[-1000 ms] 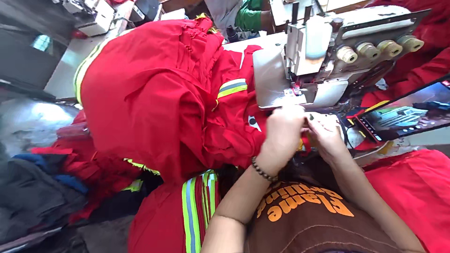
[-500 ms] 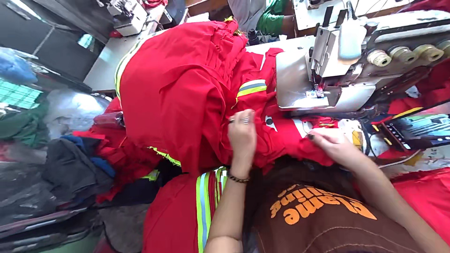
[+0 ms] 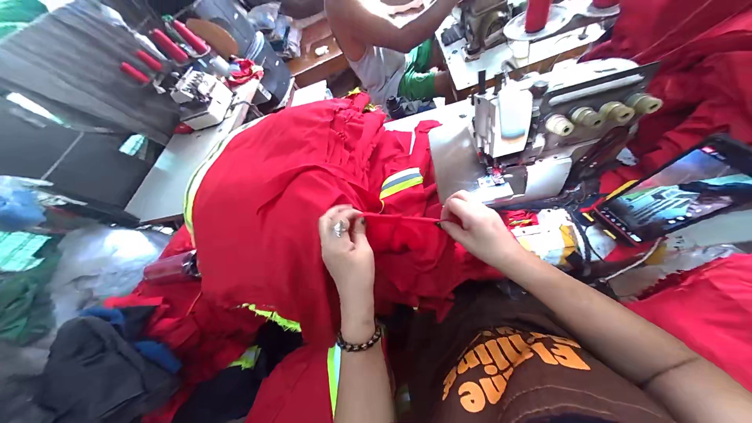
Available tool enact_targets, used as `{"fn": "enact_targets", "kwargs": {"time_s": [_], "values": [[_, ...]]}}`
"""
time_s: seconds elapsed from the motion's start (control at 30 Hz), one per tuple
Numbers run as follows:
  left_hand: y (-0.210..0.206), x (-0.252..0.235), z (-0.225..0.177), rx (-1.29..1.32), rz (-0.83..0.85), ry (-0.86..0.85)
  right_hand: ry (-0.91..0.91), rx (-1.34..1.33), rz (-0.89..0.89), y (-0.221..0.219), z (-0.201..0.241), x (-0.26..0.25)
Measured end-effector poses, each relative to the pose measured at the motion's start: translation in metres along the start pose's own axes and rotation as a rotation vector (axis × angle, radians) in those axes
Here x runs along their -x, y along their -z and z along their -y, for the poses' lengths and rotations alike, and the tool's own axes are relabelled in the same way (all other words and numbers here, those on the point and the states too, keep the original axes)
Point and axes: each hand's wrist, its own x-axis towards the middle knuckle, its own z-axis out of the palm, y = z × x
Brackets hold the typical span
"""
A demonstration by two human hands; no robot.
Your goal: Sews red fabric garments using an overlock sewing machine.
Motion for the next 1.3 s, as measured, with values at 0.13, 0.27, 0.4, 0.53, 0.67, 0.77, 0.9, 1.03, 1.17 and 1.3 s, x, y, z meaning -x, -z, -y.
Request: {"fn": "enact_targets", "kwargs": {"time_s": [0.13, 0.27, 0.4, 0.53, 0.67, 0.77, 0.9, 1.03, 1.17, 1.3], "values": [[-0.039, -0.053, -0.040, 0.458, 0.235, -0.070, -0.206, -0.280, -0.039, 0.052, 0.005, 0.009], [-0.097, -0.075, -0.068, 0.085, 0.475, -0.187, -0.483, -0.697, 0.062, 0.074, -0.024, 0.044], [-0.154, -0.063, -0.082, -0.192, 0.651, -0.097, -0.654, -0.783, -0.008, 0.079, -0.051, 0.085], [-0.181, -0.044, -0.076, -0.179, 0.494, -0.091, -0.685, -0.849, -0.084, 0.077, -0.056, 0.093], [-0.196, -0.050, -0.072, -0.130, 0.491, -0.087, -0.648, -0.831, -0.144, 0.078, -0.066, 0.083], [-0.199, -0.054, -0.068, -0.109, 0.524, -0.080, -0.638, -0.825, -0.174, 0.079, -0.070, 0.082], [-0.196, -0.052, -0.069, -0.095, 0.517, -0.050, -0.619, -0.711, -0.142, 0.072, -0.074, 0.086], [-0.178, -0.031, -0.078, 0.029, 0.187, -0.090, -0.489, -0.448, -0.201, 0.085, -0.078, 0.099], [-0.141, 0.051, -0.099, 0.486, 0.292, -0.056, -0.387, -0.673, -0.228, 0.103, -0.049, 0.097], [-0.121, 0.092, -0.109, 1.060, 0.831, 0.534, -0.233, -0.750, -0.179, 0.089, -0.029, 0.081]]}}
